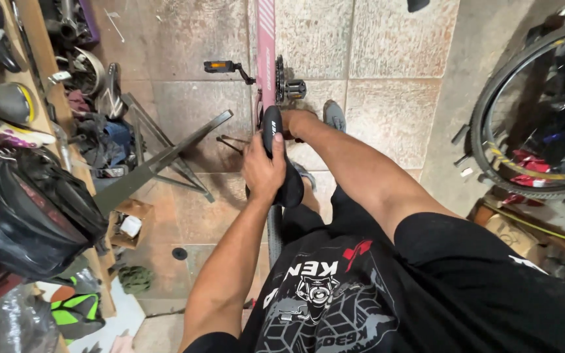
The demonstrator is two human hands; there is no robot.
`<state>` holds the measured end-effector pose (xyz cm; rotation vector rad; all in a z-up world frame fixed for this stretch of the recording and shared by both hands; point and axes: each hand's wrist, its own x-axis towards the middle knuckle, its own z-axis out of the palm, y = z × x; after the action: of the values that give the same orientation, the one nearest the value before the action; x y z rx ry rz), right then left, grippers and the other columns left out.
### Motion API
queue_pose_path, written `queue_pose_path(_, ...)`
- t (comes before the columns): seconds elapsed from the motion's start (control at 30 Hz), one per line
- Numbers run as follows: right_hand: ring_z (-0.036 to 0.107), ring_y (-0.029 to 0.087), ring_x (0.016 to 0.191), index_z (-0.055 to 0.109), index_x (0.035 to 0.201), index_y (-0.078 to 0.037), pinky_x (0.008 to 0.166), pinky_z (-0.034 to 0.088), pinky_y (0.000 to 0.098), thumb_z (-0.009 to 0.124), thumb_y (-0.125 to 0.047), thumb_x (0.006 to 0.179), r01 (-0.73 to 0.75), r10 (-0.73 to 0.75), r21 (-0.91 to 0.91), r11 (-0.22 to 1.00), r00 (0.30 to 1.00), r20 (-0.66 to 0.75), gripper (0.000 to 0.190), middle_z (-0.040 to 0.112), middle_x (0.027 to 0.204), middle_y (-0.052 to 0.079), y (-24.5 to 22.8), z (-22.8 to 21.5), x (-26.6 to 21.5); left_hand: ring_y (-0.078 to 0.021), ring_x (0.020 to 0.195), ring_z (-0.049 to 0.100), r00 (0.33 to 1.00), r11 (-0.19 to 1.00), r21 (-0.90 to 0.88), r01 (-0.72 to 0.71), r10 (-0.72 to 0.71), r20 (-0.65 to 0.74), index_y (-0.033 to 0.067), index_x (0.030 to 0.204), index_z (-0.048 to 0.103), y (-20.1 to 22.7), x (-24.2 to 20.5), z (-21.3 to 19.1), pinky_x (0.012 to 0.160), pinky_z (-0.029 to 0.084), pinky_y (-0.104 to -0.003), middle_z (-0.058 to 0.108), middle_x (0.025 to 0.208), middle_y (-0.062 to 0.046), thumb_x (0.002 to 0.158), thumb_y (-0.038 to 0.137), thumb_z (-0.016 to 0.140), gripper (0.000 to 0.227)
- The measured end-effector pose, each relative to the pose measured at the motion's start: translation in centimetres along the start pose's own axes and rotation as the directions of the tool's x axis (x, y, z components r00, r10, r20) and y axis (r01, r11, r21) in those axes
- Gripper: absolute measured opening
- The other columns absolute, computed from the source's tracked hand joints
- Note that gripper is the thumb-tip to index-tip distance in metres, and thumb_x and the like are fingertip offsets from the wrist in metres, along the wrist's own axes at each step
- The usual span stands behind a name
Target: The person assembles a pink bicycle in a workshop. They attach the seat to the frame, install the handlebars, and use a screwdriver to tighten the bolts on the handlebar stem and brake levers.
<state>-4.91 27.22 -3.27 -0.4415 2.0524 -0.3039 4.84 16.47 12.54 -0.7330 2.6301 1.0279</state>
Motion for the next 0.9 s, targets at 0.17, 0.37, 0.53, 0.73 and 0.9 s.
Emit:
queue_pose_path(0.17,0.075,0.034,0.075,0.080,0.080,-0.007,0.065,0.055,0.0400,0.058,-0.043,0.099,0.059,-0.058,-0.041,0.997,0.998,0.013,0.046,0.076,0.074,0.014,1.9,2.4,0.8,-0.0413,0.103,0.068,0.999,0.999,-0.019,0.043,-0.043,0.002,0.0140,0.122,0.061,-0.4,-0.3,1.0,0.085,0.055,-0.060,0.063,0.097,-0.013,0.103,0.065,0.047,0.056)
queue_pose_path(0.37,0.075,0.035,0.080,0.080,0.084,-0.006,0.068,0.056,0.0420,0.064,-0.039,0.095,0.114,-0.116,-0.045,0.992,0.993,-0.028,0.039,0.076,0.078,0.015,4.5,3.3,2.9,-0.0341,0.106,0.064,1.000,0.999,-0.032,-0.023,0.023,-0.015,0.0128,0.117,0.060,0.0,-0.5,1.2,0.082,0.057,-0.058,0.065,0.098,-0.010,0.102,0.066,0.046,0.058)
queue_pose_path(0.53,0.075,0.037,0.085,0.081,0.087,-0.005,0.071,0.057,0.0439,0.070,-0.035,0.092,0.165,-0.164,0.014,0.986,0.985,-0.050,0.032,0.077,0.082,0.017,7.4,5.6,4.7,-0.0363,0.105,0.064,0.999,0.998,-0.051,-0.032,0.031,-0.011,0.0108,0.116,0.060,0.2,-0.7,0.6,0.083,0.056,-0.060,0.064,0.098,-0.012,0.103,0.065,0.045,0.058)
queue_pose_path(0.73,0.075,0.038,0.090,0.081,0.091,-0.005,0.074,0.058,0.0458,0.076,-0.032,0.088,0.251,-0.244,0.088,0.964,0.966,-0.081,0.027,0.077,0.086,0.019,9.5,7.6,8.5,-0.0344,0.106,0.064,0.998,0.999,0.014,-0.044,0.044,-0.053,0.0125,0.112,0.060,0.0,-0.8,1.8,0.084,0.057,-0.057,0.062,0.095,-0.009,0.101,0.065,0.043,0.056)
queue_pose_path(0.9,0.075,0.040,0.094,0.082,0.093,-0.004,0.076,0.058,0.0472,0.081,-0.029,0.085,0.309,-0.297,0.164,0.937,0.950,-0.094,0.025,0.077,0.089,0.021,10.2,10.7,11.0,-0.0331,0.100,0.065,0.996,0.999,0.029,-0.034,0.037,-0.082,0.0130,0.110,0.061,-0.2,-1.7,2.2,0.081,0.057,-0.053,0.062,0.093,-0.008,0.101,0.065,0.046,0.054)
